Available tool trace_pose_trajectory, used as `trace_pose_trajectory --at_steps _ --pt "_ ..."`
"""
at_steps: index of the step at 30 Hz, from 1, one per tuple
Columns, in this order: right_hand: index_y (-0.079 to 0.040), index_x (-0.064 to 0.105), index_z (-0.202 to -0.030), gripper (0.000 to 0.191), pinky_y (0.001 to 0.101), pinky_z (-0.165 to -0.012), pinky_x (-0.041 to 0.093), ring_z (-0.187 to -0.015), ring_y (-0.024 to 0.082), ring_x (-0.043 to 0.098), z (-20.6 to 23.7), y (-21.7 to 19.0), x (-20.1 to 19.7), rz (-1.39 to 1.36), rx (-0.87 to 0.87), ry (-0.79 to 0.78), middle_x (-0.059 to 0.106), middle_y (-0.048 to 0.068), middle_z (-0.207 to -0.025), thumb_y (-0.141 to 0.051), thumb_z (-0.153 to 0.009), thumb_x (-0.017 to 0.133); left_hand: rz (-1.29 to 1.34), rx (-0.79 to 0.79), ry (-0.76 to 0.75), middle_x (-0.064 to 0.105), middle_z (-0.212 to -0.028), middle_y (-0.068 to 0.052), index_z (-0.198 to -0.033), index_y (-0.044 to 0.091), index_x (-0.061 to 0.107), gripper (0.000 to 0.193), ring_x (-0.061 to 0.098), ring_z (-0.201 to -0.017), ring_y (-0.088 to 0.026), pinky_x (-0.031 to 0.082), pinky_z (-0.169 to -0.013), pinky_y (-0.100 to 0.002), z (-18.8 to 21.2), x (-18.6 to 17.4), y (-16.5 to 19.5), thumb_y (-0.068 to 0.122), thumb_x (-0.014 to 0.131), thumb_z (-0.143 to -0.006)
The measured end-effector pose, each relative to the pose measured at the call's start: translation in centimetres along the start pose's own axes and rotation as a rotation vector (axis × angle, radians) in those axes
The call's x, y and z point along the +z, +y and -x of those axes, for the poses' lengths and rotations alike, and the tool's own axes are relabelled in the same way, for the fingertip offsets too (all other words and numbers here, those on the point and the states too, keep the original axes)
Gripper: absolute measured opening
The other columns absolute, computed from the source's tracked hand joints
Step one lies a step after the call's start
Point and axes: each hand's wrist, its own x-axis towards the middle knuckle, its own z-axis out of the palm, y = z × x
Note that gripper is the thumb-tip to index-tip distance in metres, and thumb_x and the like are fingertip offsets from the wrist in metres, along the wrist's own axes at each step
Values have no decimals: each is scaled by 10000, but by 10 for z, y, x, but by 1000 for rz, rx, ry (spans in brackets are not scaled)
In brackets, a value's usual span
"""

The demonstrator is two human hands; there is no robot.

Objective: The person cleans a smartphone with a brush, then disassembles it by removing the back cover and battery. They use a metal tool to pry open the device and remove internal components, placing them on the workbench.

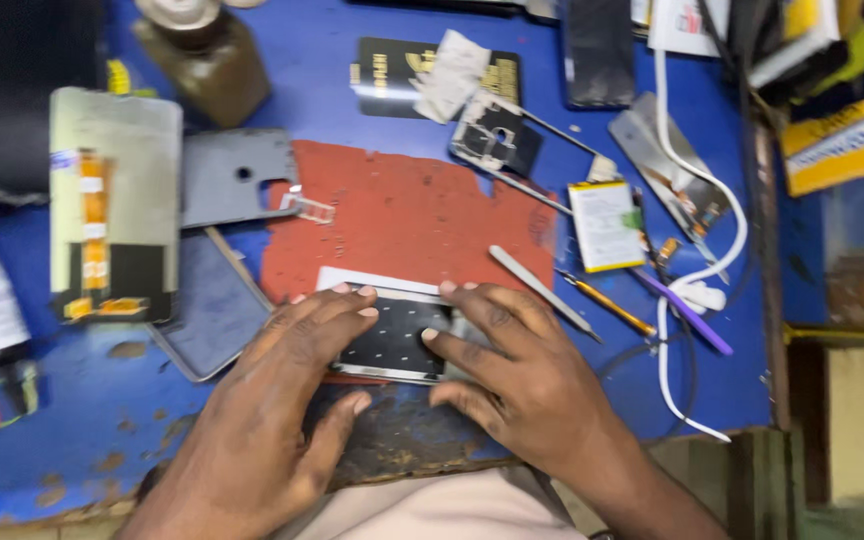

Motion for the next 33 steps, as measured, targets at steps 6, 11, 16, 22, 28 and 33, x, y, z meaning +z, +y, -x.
trace_pose_trajectory --at_steps 6,11,16,22,28,33 --pt "-17 732 -1089 149 245 -806 569 -849 160 726 42 44 -37 81 402 557 758 92 -976 73 -975 767 -164 176 -72 530 -1449 -175 -1423 33 461 712 465 -1394 -368 316 -1193 -518 -19 7 -5 179 734 -783" --pt "28 701 -1179 172 187 -826 538 -888 52 663 77 85 -85 -73 646 700 716 24 -1000 53 -1011 730 -211 158 -97 561 -1405 -182 -1424 46 469 701 499 -1362 -372 322 -1189 -532 -24 15 -12 155 732 -783" --pt "20 734 -1138 124 196 -757 497 -823 42 609 88 99 -109 66 753 623 708 23 -960 15 -1015 745 -205 107 -133 583 -1368 -190 -1444 69 480 771 520 -1335 -376 320 -1193 -543 -23 18 -18 170 768 -736" --pt "-35 773 -1099 153 257 -692 500 -742 88 616 77 117 -120 183 869 490 735 55 -880 -48 -947 760 -272 77 -133 568 -1388 -205 -1471 72 471 856 495 -1367 -370 280 -1196 -574 -21 19 -21 256 791 -699" --pt "-21 775 -1010 191 406 -715 531 -759 299 701 82 145 -114 419 893 222 730 185 -911 -151 -877 819 -249 97 -48 562 -1431 -176 -1475 68 451 836 479 -1402 -362 240 -1211 -599 -19 17 -17 273 779 -734" --pt "-19 738 -935 174 405 -739 542 -788 302 719 86 167 -115 323 943 142 738 159 -892 -113 -797 787 -252 134 15 577 -1422 -167 -1469 72 452 766 489 -1398 -356 235 -1223 -595 -21 13 -11 245 752 -786"
